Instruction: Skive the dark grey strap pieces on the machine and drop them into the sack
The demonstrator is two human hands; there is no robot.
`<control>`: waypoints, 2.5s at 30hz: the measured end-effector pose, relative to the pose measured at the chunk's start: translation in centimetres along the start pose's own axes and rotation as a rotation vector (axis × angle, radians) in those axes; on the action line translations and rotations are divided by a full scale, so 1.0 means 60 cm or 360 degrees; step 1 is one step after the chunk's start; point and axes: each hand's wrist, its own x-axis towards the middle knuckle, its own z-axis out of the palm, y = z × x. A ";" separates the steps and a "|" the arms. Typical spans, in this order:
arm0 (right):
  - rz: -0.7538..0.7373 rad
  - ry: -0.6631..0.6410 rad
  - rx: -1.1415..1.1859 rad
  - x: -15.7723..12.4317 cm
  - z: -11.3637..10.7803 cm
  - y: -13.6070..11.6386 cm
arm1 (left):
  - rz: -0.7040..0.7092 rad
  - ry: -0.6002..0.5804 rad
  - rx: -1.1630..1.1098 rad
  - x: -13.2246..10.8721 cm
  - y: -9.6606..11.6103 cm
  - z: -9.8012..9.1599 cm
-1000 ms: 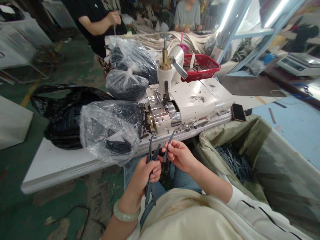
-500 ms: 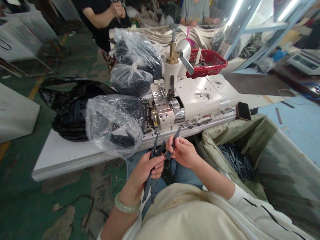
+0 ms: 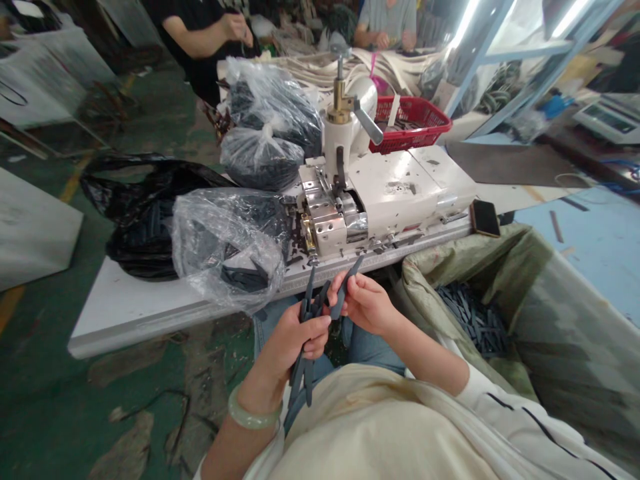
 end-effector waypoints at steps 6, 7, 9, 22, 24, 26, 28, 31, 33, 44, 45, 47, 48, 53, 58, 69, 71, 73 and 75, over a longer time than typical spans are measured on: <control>-0.0006 -0.0053 0.0022 -0.003 -0.004 0.000 | 0.0027 0.0021 0.0026 -0.004 0.001 0.003; -0.0008 -0.0064 0.0025 -0.004 -0.005 0.000 | 0.0032 0.0031 0.0032 -0.004 0.001 0.002; -0.0017 -0.0089 0.0031 -0.006 -0.007 0.001 | 0.0040 0.0049 0.0042 -0.003 0.002 0.002; -0.0068 -0.0101 -0.0049 -0.002 -0.012 0.000 | 0.0004 0.0057 0.0125 -0.005 0.004 0.002; -0.0058 -0.0082 -0.0119 -0.001 -0.013 0.000 | -0.0001 0.0080 0.0139 -0.004 0.003 0.003; -0.0032 -0.0028 -0.0200 0.000 -0.016 0.000 | 0.0015 0.0129 0.0166 -0.004 0.004 0.005; -0.0020 0.0065 -0.0277 0.002 -0.017 0.001 | 0.0033 0.0165 0.0184 -0.005 0.006 0.008; -0.0034 0.0268 -0.0353 0.005 -0.017 0.000 | 0.0051 0.0154 0.0164 -0.006 0.006 0.008; -0.0033 0.0369 -0.0370 0.006 -0.016 -0.001 | 0.0057 0.0137 0.0149 -0.006 0.004 0.007; -0.0020 0.0429 -0.0444 0.001 -0.008 0.001 | 0.0059 0.0160 0.0185 -0.005 0.001 0.013; -0.0019 0.0423 -0.0445 0.001 -0.008 0.001 | 0.0061 0.0160 0.0189 -0.005 0.001 0.013; -0.0011 0.0403 -0.0429 -0.001 -0.007 -0.001 | 0.0066 0.0162 0.0193 -0.004 0.000 0.014; -0.0001 0.0385 -0.0407 -0.002 -0.007 -0.002 | 0.0068 0.0165 0.0192 -0.003 -0.001 0.014; 0.0051 0.0296 -0.0136 -0.005 -0.011 -0.008 | 0.0068 0.0170 0.0178 -0.005 -0.003 0.015; 0.0041 0.0231 0.0026 -0.005 -0.016 -0.007 | 0.0059 0.0153 0.0165 -0.006 -0.001 0.017; 0.0055 0.0130 0.0037 0.000 -0.019 -0.005 | 0.0035 0.0165 0.0188 -0.005 0.003 0.020; 0.0058 0.0124 0.0041 0.003 -0.021 -0.006 | 0.0030 0.0173 0.0195 -0.002 0.005 0.020; 0.0063 0.0126 0.0035 0.006 -0.022 -0.007 | 0.0021 0.0181 0.0193 0.001 0.007 0.020; 0.0071 0.0144 0.0022 0.009 -0.024 -0.007 | 0.0011 0.0182 0.0184 0.004 0.009 0.020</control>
